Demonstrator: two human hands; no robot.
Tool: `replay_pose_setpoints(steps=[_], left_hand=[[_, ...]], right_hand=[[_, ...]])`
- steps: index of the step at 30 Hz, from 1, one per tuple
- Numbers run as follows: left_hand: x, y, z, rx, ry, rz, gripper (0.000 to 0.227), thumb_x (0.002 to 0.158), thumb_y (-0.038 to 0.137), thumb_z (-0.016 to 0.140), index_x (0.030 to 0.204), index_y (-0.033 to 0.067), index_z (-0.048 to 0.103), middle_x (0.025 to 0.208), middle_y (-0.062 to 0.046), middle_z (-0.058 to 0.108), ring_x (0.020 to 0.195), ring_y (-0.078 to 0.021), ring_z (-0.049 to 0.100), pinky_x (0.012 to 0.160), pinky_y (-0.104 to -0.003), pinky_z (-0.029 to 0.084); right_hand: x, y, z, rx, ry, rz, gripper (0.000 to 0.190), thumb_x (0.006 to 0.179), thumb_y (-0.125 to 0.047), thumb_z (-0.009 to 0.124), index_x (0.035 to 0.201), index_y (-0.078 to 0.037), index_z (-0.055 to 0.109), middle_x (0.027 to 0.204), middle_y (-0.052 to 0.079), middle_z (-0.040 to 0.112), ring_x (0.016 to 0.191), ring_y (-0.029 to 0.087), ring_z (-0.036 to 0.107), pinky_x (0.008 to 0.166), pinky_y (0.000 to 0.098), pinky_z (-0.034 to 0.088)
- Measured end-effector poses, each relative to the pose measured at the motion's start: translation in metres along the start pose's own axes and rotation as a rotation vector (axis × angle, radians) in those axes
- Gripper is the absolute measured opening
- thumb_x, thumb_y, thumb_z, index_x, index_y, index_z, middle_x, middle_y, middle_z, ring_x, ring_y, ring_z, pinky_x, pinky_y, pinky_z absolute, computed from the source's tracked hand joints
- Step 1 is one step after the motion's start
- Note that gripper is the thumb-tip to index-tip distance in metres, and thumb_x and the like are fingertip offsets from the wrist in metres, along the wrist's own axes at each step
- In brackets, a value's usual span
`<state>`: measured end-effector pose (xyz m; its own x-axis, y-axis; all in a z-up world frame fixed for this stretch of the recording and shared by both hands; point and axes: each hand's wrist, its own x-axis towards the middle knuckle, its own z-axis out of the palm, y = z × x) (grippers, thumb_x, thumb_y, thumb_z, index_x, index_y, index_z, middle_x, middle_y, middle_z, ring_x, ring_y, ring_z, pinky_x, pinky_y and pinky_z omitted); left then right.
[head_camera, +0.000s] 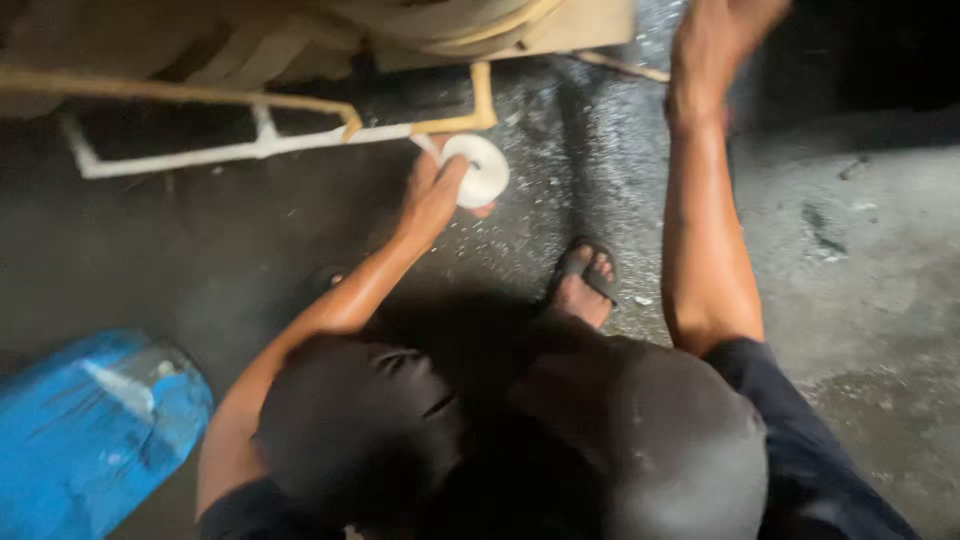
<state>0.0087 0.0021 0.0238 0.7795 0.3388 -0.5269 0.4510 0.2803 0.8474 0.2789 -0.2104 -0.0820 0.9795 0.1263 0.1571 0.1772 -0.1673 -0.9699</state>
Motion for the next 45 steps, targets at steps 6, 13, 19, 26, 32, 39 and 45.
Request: replay_pose_setpoints(steps=[6,13,19,26,32,39,45], left_hand=[[0.020,-0.026,-0.002,0.432,0.232,0.242,0.035,0.096,0.022,0.053,0.116,-0.0042,0.064,0.098,-0.023,0.075,0.089,-0.0355,0.074,0.078,-0.046,0.057],[0.038,-0.037,0.002,0.577,0.295,0.076,0.051,0.096,0.043,0.058,0.106,-0.0066,0.063,0.090,-0.025,0.073,0.078,-0.0339,0.075,0.068,-0.043,0.061],[0.031,-0.034,0.003,0.397,0.067,-0.074,0.065,0.101,0.056,0.051,0.108,-0.0072,0.064,0.080,-0.017,0.078,0.059,-0.0181,0.079,0.052,-0.029,0.064],[-0.030,-0.005,-0.027,0.403,0.056,0.174,0.056,0.105,0.037,0.051,0.142,-0.0049,0.046,0.090,-0.017,0.076,0.071,-0.0230,0.079,0.061,-0.034,0.065],[-0.064,-0.008,-0.057,1.247,0.159,0.830,0.076,0.087,0.023,0.082,0.146,-0.0013,0.043,0.147,-0.028,0.042,0.130,-0.0450,0.051,0.105,-0.054,0.049],[-0.020,0.017,-0.070,1.326,-0.026,1.051,0.097,0.079,0.027,0.094,0.153,0.0028,0.035,0.162,-0.024,0.032,0.145,-0.0441,0.042,0.119,-0.053,0.044],[-0.006,0.022,-0.066,1.267,0.009,0.990,0.088,0.077,0.020,0.094,0.146,0.0058,0.041,0.155,-0.019,0.045,0.137,-0.0440,0.050,0.117,-0.049,0.048]], right_hand=[[-0.135,-0.095,0.042,-0.093,-0.711,-0.361,0.093,0.066,-0.049,0.098,0.132,-0.002,0.054,0.134,0.022,0.061,0.129,0.035,0.057,0.110,0.0471,0.043],[-0.121,-0.068,0.097,-0.244,-1.109,-0.039,0.097,0.062,-0.039,0.092,0.143,-0.005,0.053,0.129,0.023,0.064,0.120,0.040,0.062,0.108,0.0488,0.049],[-0.116,-0.054,0.088,0.244,-1.178,0.101,0.094,0.066,-0.027,0.083,0.147,-0.001,0.041,0.130,0.017,0.061,0.120,0.033,0.062,0.107,0.0449,0.051],[-0.152,-0.088,0.096,0.455,-1.129,0.465,0.082,0.075,-0.028,0.077,0.143,-0.002,0.039,0.118,0.010,0.056,0.103,0.027,0.058,0.079,0.0403,0.050],[-0.184,-0.134,0.119,0.869,-0.689,1.066,0.066,0.081,-0.037,0.076,0.134,-0.007,0.054,0.120,0.006,0.065,0.115,0.022,0.063,0.104,0.0349,0.049],[-0.149,-0.152,0.123,1.112,-0.678,1.121,0.050,0.093,-0.052,0.060,0.122,-0.011,0.060,0.119,0.008,0.065,0.110,0.023,0.066,0.095,0.0374,0.054],[-0.136,-0.147,0.117,0.998,-0.802,1.043,0.063,0.094,-0.068,0.053,0.121,-0.012,0.060,0.111,0.005,0.069,0.102,0.022,0.068,0.082,0.0373,0.053]])
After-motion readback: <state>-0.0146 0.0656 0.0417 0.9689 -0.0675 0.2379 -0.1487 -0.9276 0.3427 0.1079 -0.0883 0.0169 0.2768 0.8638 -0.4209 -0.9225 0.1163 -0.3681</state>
